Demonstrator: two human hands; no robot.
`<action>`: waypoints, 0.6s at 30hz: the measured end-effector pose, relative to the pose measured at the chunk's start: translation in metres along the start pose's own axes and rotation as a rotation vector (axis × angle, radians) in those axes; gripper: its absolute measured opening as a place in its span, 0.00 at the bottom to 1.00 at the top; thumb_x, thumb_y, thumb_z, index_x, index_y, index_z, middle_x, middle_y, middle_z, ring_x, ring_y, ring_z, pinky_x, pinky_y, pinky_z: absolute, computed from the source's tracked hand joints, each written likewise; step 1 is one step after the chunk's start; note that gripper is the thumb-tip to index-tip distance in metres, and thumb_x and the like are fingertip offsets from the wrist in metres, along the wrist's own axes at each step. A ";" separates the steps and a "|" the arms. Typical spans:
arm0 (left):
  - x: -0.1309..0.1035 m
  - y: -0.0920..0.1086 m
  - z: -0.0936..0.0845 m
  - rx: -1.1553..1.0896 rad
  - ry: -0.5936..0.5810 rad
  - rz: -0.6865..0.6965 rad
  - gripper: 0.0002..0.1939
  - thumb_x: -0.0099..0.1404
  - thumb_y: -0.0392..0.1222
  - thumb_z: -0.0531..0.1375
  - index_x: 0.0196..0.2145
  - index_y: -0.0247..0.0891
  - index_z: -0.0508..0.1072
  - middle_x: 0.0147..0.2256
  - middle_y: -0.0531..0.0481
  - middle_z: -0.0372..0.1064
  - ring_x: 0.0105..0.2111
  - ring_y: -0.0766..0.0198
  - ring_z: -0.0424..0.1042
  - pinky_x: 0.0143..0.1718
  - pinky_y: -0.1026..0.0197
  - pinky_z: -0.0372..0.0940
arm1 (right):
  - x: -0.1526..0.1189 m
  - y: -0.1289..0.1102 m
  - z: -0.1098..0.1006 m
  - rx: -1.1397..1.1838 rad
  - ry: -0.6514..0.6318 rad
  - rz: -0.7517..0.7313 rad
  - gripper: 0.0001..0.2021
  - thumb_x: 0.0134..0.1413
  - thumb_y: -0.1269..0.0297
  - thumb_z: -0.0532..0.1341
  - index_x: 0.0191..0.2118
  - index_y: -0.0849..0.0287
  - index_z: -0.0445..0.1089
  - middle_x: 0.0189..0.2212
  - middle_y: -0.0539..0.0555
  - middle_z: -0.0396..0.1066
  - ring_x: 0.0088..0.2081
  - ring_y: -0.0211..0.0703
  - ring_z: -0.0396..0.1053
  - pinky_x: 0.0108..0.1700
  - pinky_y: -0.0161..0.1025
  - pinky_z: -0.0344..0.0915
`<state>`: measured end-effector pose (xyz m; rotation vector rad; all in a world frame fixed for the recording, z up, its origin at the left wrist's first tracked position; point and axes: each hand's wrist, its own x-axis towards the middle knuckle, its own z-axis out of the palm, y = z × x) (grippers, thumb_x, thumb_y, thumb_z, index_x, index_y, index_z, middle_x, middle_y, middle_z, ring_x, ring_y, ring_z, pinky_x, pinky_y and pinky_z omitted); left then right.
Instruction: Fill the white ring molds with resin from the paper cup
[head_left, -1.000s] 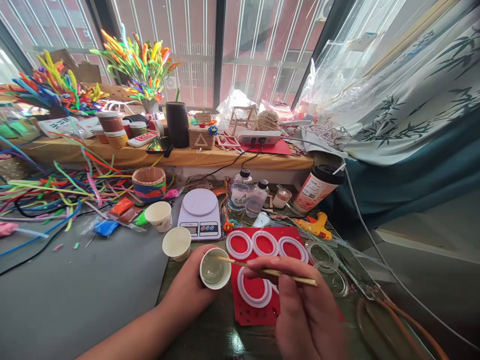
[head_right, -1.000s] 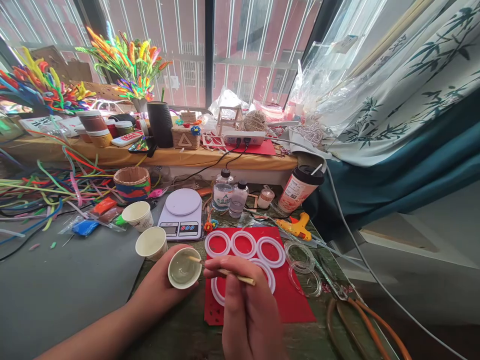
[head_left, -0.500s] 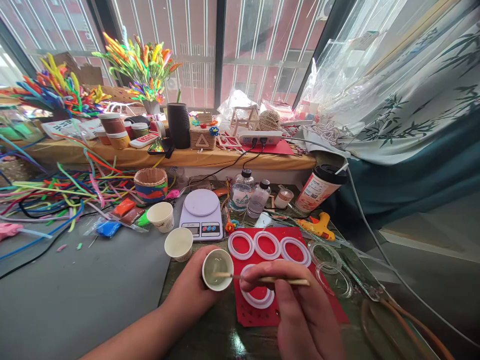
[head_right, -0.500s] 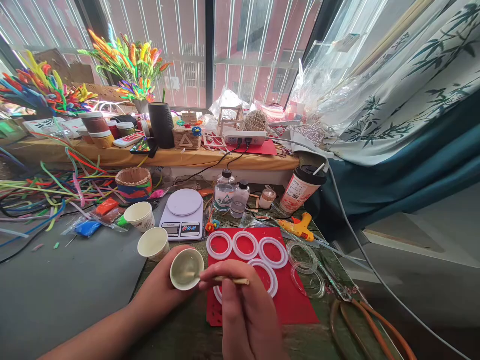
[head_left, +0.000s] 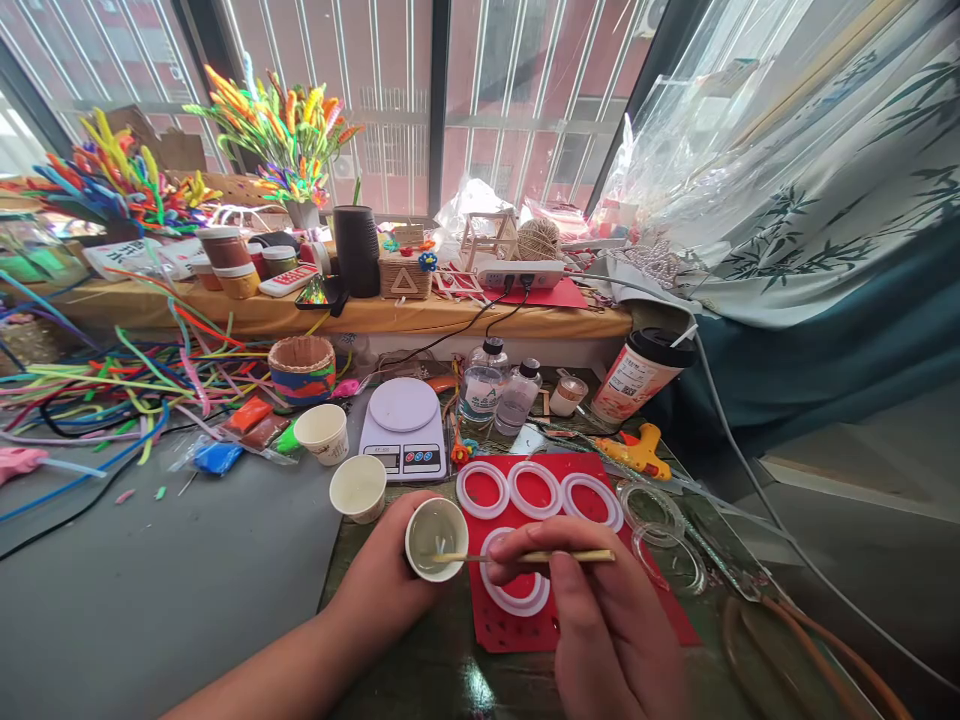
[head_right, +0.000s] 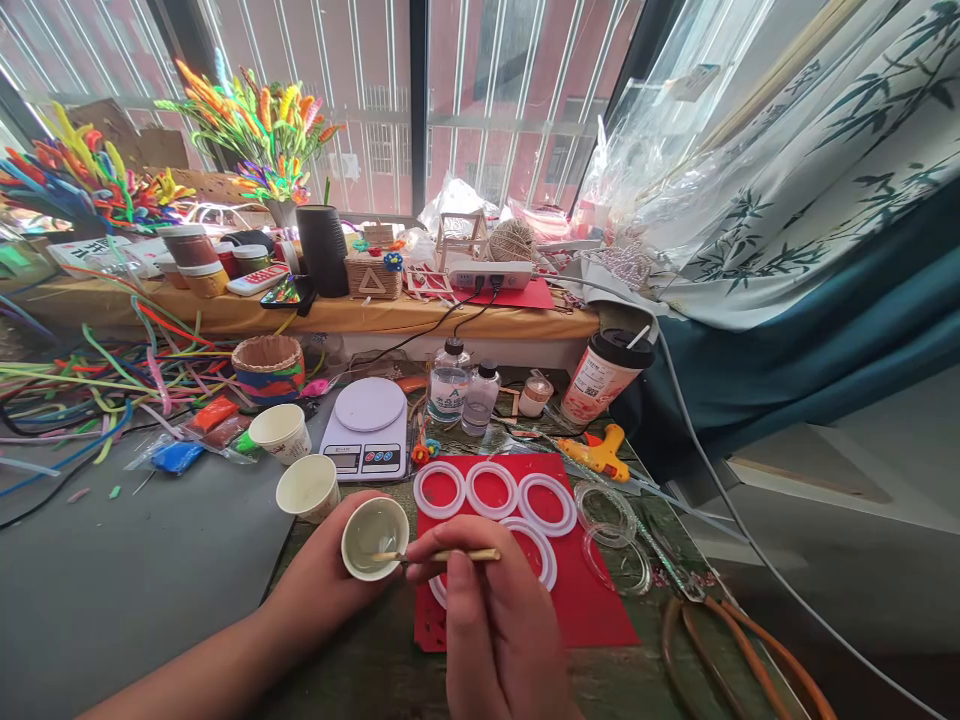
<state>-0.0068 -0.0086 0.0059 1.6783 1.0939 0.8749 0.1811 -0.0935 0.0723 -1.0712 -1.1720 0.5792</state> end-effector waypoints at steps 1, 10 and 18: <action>0.000 0.000 0.000 0.001 -0.003 -0.002 0.25 0.61 0.42 0.75 0.56 0.44 0.81 0.55 0.39 0.85 0.54 0.41 0.85 0.60 0.41 0.79 | -0.001 0.000 0.000 -0.021 0.006 -0.014 0.12 0.87 0.58 0.57 0.53 0.47 0.80 0.42 0.50 0.85 0.39 0.39 0.85 0.44 0.34 0.83; 0.000 -0.001 0.000 -0.006 -0.024 -0.032 0.25 0.62 0.43 0.74 0.57 0.43 0.80 0.56 0.39 0.85 0.55 0.41 0.84 0.61 0.41 0.78 | -0.006 0.000 0.003 -0.044 0.028 -0.077 0.12 0.87 0.60 0.57 0.56 0.46 0.80 0.44 0.52 0.86 0.39 0.41 0.85 0.44 0.38 0.83; 0.000 -0.001 -0.001 0.002 -0.011 -0.012 0.26 0.61 0.41 0.74 0.57 0.43 0.80 0.56 0.38 0.85 0.55 0.41 0.85 0.61 0.40 0.78 | 0.000 0.012 -0.008 -0.028 -0.015 -0.097 0.12 0.86 0.63 0.57 0.55 0.49 0.80 0.40 0.52 0.82 0.35 0.40 0.82 0.40 0.37 0.82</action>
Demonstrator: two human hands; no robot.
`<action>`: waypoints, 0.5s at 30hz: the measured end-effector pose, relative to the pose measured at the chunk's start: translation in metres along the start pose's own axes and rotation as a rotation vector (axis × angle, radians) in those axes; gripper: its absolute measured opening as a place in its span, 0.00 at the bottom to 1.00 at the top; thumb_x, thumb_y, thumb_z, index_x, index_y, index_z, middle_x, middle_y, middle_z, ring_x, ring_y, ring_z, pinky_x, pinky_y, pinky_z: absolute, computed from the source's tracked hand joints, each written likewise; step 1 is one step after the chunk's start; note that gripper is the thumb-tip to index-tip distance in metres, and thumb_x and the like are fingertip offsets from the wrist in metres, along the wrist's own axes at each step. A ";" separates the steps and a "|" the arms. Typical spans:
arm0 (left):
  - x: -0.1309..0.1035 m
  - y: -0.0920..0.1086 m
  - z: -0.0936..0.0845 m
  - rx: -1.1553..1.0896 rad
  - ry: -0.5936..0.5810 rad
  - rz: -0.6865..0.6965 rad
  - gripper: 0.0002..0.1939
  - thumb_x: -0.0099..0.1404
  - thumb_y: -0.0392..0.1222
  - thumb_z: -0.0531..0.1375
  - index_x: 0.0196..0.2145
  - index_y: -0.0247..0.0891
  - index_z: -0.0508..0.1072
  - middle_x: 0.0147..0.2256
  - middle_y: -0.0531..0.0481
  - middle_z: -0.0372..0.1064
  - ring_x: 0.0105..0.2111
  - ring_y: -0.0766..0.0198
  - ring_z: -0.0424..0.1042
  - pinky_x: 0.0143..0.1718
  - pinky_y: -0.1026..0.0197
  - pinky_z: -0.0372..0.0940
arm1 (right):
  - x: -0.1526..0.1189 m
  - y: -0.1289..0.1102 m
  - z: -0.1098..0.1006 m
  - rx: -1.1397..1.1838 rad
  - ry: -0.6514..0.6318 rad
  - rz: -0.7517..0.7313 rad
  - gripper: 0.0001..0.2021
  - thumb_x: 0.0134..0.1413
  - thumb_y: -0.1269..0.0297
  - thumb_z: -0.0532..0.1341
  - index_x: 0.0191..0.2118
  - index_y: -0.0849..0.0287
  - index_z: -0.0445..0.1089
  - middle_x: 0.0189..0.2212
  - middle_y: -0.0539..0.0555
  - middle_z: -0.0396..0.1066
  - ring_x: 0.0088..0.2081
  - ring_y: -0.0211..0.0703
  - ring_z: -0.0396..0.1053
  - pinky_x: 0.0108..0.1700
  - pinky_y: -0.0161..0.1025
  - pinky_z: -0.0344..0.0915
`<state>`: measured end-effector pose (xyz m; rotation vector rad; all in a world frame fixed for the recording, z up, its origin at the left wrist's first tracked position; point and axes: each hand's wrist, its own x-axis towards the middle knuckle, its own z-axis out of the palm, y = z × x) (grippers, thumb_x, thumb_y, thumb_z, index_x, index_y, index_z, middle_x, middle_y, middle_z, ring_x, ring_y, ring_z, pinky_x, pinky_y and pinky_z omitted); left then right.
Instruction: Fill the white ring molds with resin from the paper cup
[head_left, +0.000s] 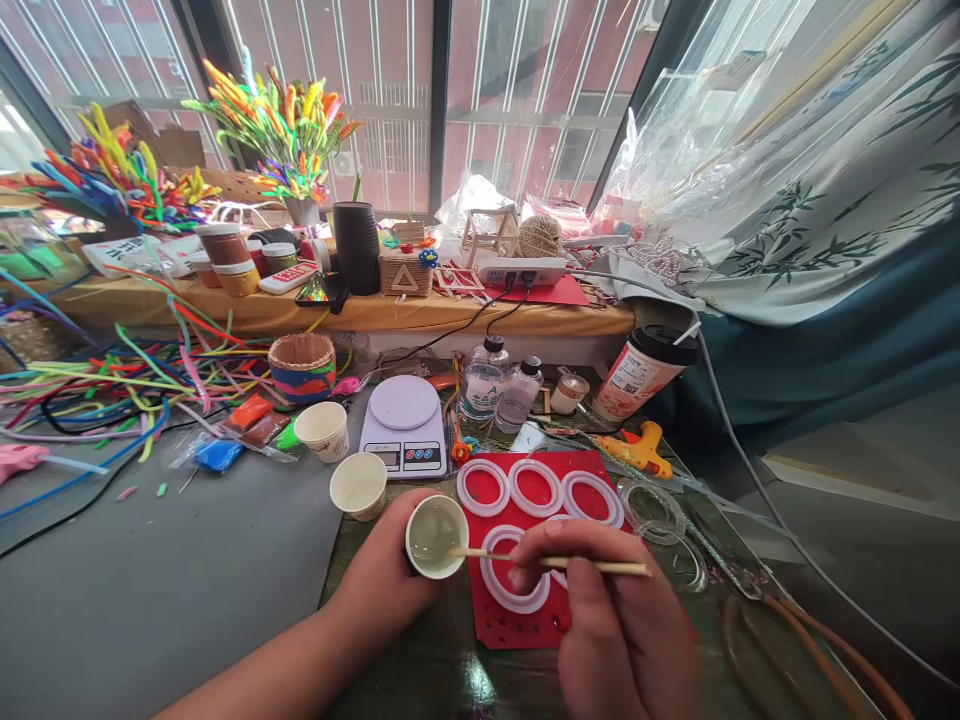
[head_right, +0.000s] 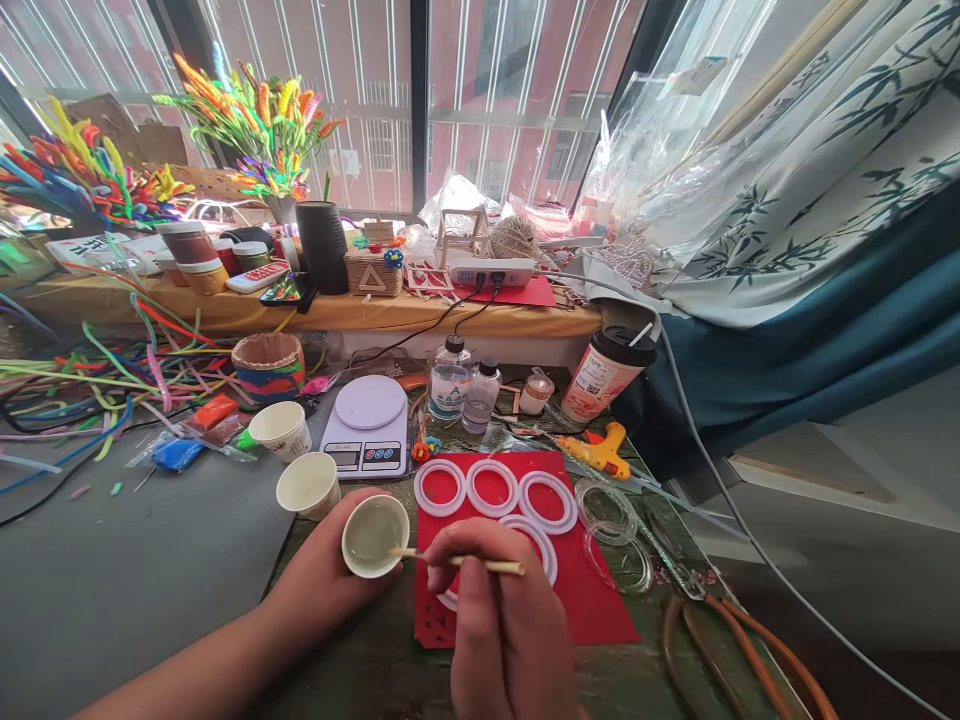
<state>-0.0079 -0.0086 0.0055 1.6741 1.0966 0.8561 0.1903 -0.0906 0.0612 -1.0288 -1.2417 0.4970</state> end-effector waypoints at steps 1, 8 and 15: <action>0.000 0.001 0.000 -0.002 0.004 0.005 0.26 0.61 0.40 0.73 0.57 0.43 0.80 0.56 0.38 0.85 0.55 0.40 0.85 0.61 0.40 0.78 | 0.001 0.002 -0.002 -0.005 -0.001 -0.023 0.12 0.86 0.63 0.57 0.57 0.48 0.79 0.43 0.53 0.83 0.37 0.41 0.83 0.42 0.37 0.83; 0.000 0.000 0.000 0.002 0.005 0.018 0.25 0.61 0.40 0.74 0.56 0.43 0.80 0.55 0.38 0.86 0.54 0.41 0.86 0.60 0.40 0.79 | 0.000 -0.008 0.007 0.068 0.022 0.080 0.13 0.88 0.58 0.56 0.58 0.45 0.79 0.45 0.50 0.82 0.42 0.38 0.83 0.49 0.35 0.81; 0.001 0.004 0.002 -0.002 0.017 0.023 0.24 0.61 0.41 0.74 0.55 0.43 0.81 0.53 0.40 0.86 0.52 0.42 0.86 0.58 0.42 0.81 | -0.003 -0.006 0.006 0.054 -0.003 0.074 0.13 0.88 0.61 0.56 0.54 0.47 0.79 0.41 0.51 0.81 0.37 0.41 0.80 0.41 0.36 0.80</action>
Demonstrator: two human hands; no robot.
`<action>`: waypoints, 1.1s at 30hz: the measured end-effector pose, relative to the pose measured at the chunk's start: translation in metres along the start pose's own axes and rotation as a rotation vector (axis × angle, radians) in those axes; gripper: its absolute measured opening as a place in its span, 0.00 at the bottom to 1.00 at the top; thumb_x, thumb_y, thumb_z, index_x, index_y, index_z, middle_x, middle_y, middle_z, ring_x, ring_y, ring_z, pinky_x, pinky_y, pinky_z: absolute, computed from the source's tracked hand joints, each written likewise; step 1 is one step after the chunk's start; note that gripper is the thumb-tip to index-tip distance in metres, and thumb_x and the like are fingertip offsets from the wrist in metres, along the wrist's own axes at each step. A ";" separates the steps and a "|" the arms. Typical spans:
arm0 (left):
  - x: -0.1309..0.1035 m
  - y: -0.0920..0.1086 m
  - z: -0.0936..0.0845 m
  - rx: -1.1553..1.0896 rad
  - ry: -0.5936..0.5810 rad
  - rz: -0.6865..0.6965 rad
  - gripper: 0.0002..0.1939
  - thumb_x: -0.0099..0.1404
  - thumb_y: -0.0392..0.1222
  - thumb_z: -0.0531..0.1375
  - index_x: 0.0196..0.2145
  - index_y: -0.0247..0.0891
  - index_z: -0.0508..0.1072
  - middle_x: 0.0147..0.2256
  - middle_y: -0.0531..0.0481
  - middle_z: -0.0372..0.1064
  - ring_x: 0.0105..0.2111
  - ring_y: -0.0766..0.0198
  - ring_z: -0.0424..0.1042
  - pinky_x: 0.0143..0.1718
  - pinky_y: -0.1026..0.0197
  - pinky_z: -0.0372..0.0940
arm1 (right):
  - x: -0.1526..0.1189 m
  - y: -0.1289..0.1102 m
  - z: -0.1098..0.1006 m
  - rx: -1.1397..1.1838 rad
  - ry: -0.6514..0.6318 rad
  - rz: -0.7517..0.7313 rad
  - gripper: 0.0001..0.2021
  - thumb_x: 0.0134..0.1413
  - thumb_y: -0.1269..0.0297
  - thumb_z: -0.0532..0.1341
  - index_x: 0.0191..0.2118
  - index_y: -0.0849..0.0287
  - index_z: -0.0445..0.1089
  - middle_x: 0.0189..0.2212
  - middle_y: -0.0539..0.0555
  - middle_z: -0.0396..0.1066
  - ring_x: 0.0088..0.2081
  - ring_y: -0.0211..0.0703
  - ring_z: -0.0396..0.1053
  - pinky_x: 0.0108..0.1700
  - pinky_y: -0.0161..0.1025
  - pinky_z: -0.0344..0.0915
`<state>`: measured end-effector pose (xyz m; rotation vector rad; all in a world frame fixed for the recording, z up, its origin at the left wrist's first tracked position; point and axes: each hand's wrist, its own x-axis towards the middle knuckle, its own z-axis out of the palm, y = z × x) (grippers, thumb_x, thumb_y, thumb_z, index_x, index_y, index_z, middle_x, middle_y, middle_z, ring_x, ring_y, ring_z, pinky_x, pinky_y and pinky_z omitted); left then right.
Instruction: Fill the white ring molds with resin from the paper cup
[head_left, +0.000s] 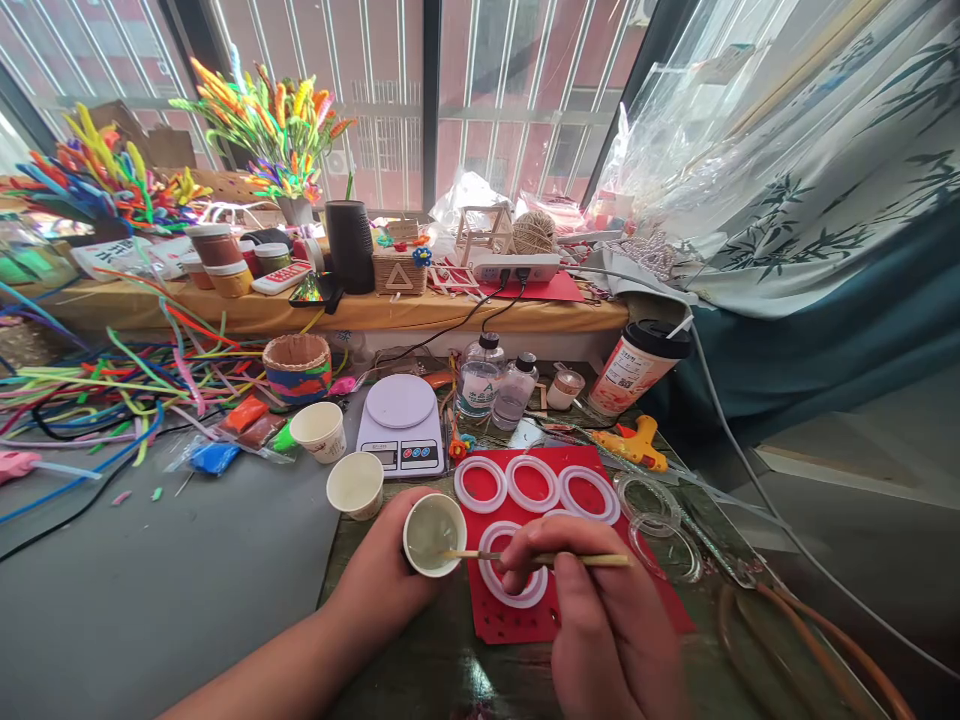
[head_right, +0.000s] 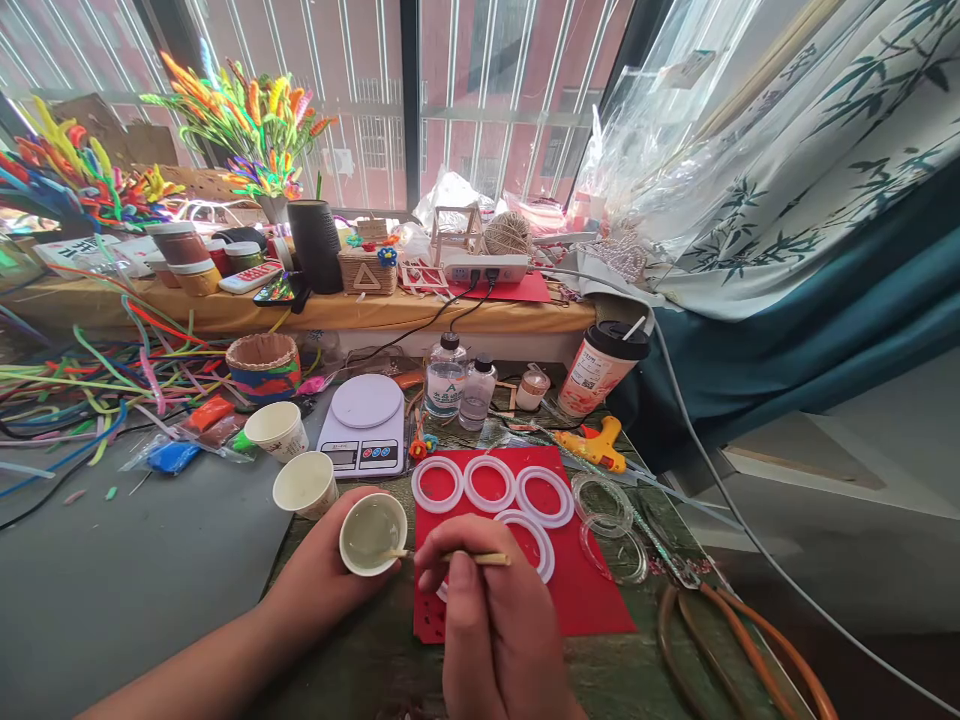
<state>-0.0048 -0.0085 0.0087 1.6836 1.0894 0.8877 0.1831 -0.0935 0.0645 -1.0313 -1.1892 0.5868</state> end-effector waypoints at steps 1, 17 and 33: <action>0.000 0.001 0.000 -0.003 -0.003 0.001 0.24 0.61 0.40 0.73 0.55 0.43 0.81 0.53 0.40 0.86 0.52 0.43 0.86 0.58 0.42 0.81 | 0.001 0.002 -0.002 -0.018 0.018 -0.030 0.13 0.87 0.62 0.56 0.56 0.47 0.79 0.42 0.52 0.81 0.39 0.41 0.81 0.42 0.37 0.81; -0.001 -0.002 -0.002 0.007 -0.023 0.012 0.25 0.62 0.41 0.74 0.56 0.44 0.81 0.54 0.41 0.86 0.52 0.43 0.85 0.60 0.41 0.79 | 0.003 0.005 -0.013 -0.014 -0.099 -0.119 0.15 0.85 0.69 0.55 0.59 0.48 0.78 0.47 0.52 0.83 0.45 0.40 0.85 0.50 0.36 0.84; -0.001 0.003 0.000 -0.016 -0.025 0.007 0.22 0.62 0.39 0.73 0.54 0.44 0.80 0.52 0.42 0.85 0.51 0.45 0.85 0.57 0.44 0.80 | 0.005 -0.002 -0.012 0.087 -0.068 -0.006 0.15 0.87 0.63 0.56 0.56 0.46 0.82 0.45 0.52 0.84 0.44 0.43 0.84 0.48 0.37 0.83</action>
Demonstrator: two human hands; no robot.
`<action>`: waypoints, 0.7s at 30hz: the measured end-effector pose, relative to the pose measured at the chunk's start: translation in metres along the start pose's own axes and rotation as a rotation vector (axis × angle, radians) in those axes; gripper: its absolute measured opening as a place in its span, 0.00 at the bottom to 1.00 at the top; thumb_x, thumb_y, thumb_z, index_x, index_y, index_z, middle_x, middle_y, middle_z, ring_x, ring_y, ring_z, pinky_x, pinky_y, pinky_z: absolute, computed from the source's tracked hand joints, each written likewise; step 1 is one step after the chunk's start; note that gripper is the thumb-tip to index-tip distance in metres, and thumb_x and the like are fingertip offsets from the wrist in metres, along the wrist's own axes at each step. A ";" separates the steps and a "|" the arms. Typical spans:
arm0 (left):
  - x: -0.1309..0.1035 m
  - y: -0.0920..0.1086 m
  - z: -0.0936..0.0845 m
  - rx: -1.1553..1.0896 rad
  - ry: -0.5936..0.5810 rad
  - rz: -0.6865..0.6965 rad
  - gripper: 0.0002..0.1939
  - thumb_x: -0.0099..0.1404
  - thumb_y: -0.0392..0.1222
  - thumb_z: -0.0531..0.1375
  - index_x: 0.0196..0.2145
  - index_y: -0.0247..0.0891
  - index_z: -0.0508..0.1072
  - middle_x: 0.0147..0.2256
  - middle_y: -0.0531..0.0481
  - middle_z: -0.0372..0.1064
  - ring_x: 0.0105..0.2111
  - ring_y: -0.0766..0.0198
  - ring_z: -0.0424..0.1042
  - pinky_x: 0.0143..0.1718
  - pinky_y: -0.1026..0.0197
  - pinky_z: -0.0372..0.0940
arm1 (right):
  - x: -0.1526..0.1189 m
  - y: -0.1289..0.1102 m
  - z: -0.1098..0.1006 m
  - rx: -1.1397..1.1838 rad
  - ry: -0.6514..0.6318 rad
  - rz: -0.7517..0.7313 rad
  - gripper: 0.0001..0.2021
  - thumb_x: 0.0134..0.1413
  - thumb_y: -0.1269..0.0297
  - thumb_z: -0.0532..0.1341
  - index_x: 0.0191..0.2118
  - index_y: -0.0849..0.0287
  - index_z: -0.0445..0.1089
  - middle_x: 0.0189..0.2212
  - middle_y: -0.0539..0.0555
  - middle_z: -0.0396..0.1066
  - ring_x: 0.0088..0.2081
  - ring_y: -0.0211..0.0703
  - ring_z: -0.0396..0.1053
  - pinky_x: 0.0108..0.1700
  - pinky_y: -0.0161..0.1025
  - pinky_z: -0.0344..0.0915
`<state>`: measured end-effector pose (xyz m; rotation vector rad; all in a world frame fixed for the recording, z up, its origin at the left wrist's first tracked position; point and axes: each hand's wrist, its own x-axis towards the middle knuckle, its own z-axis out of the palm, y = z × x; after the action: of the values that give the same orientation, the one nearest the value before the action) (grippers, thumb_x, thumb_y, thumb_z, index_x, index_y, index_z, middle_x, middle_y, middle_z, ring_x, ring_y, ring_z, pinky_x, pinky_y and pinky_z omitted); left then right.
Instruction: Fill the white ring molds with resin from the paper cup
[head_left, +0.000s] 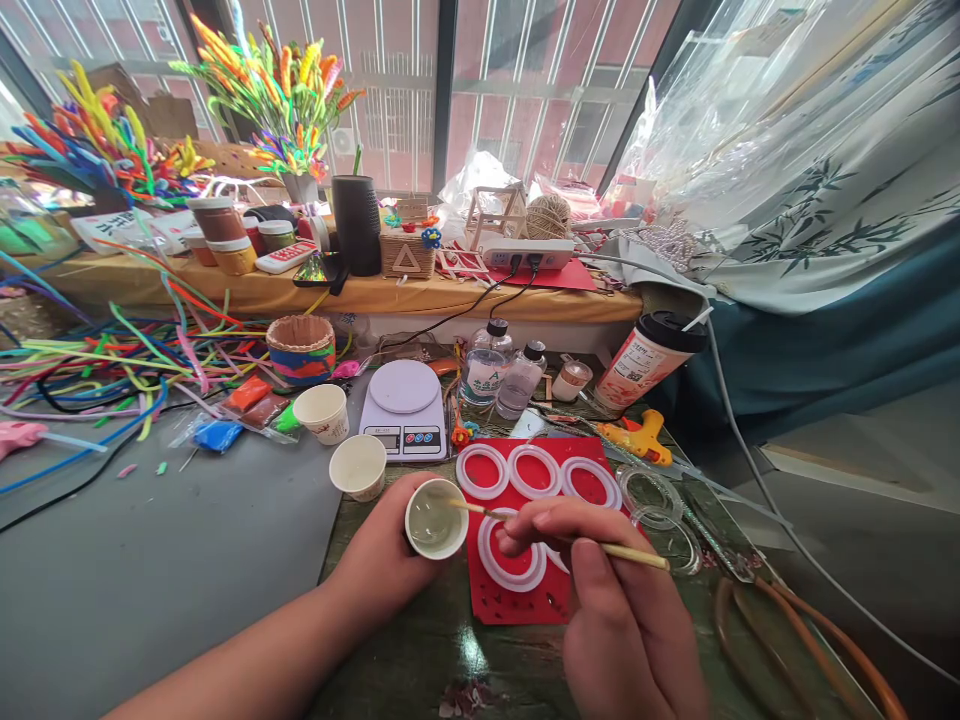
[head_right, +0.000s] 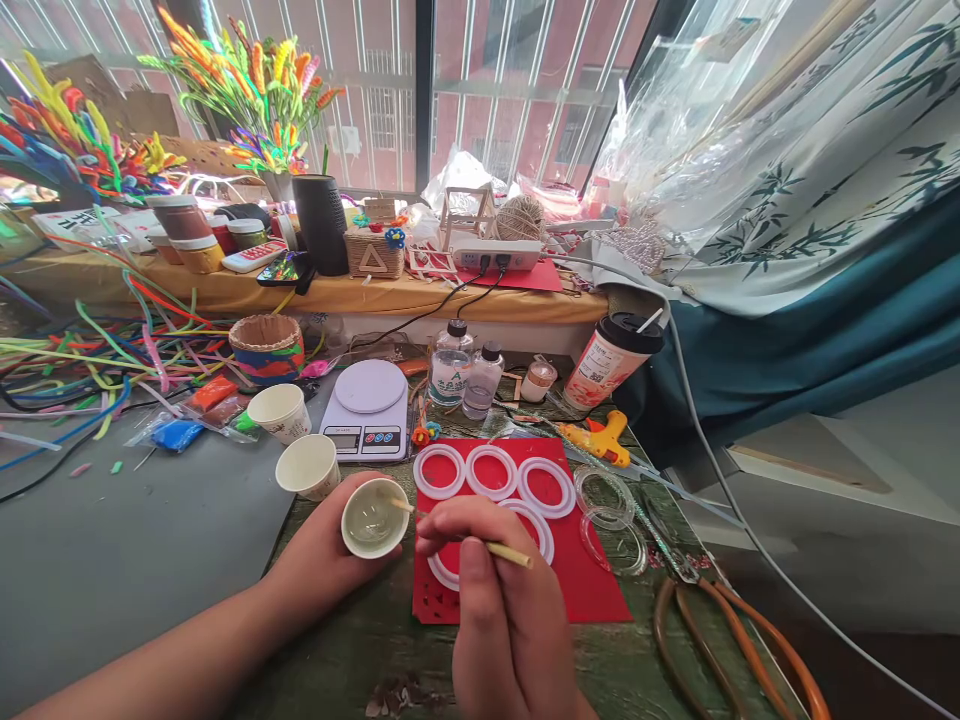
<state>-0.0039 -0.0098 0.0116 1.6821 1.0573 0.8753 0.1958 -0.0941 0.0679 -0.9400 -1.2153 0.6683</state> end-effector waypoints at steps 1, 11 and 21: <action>0.000 0.001 0.000 0.003 -0.003 -0.003 0.22 0.62 0.39 0.73 0.54 0.44 0.80 0.52 0.42 0.85 0.51 0.45 0.85 0.56 0.45 0.80 | 0.000 0.000 0.001 0.006 -0.017 0.023 0.16 0.87 0.63 0.56 0.56 0.46 0.83 0.45 0.53 0.84 0.45 0.43 0.85 0.49 0.38 0.84; -0.001 -0.001 -0.001 0.029 -0.006 0.000 0.24 0.62 0.40 0.74 0.56 0.44 0.80 0.53 0.42 0.85 0.52 0.45 0.85 0.58 0.44 0.80 | 0.000 0.000 0.002 -0.060 0.001 0.042 0.16 0.86 0.63 0.56 0.50 0.49 0.84 0.39 0.53 0.84 0.38 0.42 0.83 0.40 0.36 0.83; -0.001 -0.004 -0.002 0.035 0.003 -0.002 0.26 0.61 0.40 0.75 0.57 0.44 0.81 0.55 0.41 0.86 0.53 0.44 0.86 0.60 0.42 0.80 | -0.001 0.001 0.000 -0.092 -0.001 -0.038 0.15 0.84 0.66 0.56 0.52 0.49 0.83 0.42 0.55 0.84 0.42 0.47 0.84 0.43 0.40 0.84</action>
<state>-0.0069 -0.0097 0.0080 1.7088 1.0816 0.8635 0.1958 -0.0952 0.0667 -0.9903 -1.2712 0.5864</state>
